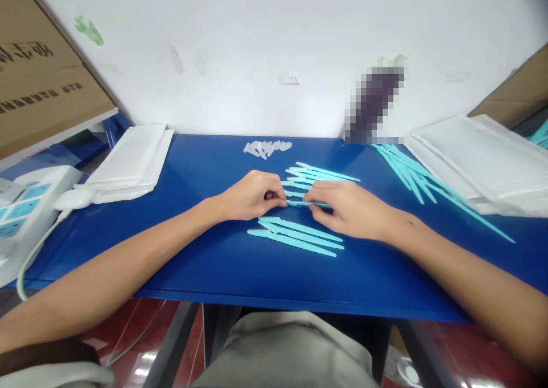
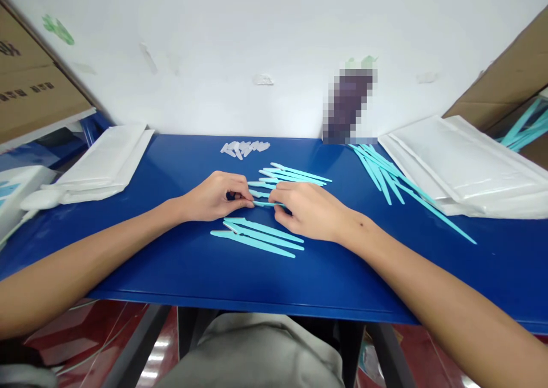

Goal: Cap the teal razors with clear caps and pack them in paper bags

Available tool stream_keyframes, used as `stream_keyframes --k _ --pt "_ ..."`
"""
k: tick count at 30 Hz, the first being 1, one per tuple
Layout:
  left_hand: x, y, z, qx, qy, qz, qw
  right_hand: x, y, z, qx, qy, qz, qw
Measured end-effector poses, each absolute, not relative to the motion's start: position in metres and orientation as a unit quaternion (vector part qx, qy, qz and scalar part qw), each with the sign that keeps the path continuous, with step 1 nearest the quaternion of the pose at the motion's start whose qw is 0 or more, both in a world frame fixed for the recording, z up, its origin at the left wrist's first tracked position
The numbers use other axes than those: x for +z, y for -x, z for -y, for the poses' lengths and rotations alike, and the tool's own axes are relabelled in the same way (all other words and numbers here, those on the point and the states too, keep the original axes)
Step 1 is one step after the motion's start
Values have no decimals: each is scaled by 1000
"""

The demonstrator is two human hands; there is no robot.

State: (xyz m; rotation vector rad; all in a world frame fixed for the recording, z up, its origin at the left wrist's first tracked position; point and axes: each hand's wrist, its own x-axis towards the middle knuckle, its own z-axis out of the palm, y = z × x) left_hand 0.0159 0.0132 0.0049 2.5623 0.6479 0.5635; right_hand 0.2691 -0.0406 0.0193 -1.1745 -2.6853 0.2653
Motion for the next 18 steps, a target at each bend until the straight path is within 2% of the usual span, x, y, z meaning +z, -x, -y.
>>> stream_keyframes --k 6,10,12,15,18 --pt "8 -8 -19 196 -939 -222 174 19 -270 41 70 393 908 125" --pt "6 15 -45 248 -909 -325 83 17 -274 38 34 395 911 117" --pt "1 25 -58 196 -903 -380 42 15 -275 35 1 400 909 115" --pt "-5 33 -70 99 -891 -441 35 16 -274 33 -41 418 900 116" --pt "-6 32 -72 65 -893 -445 33 22 -270 38 -7 449 887 108"
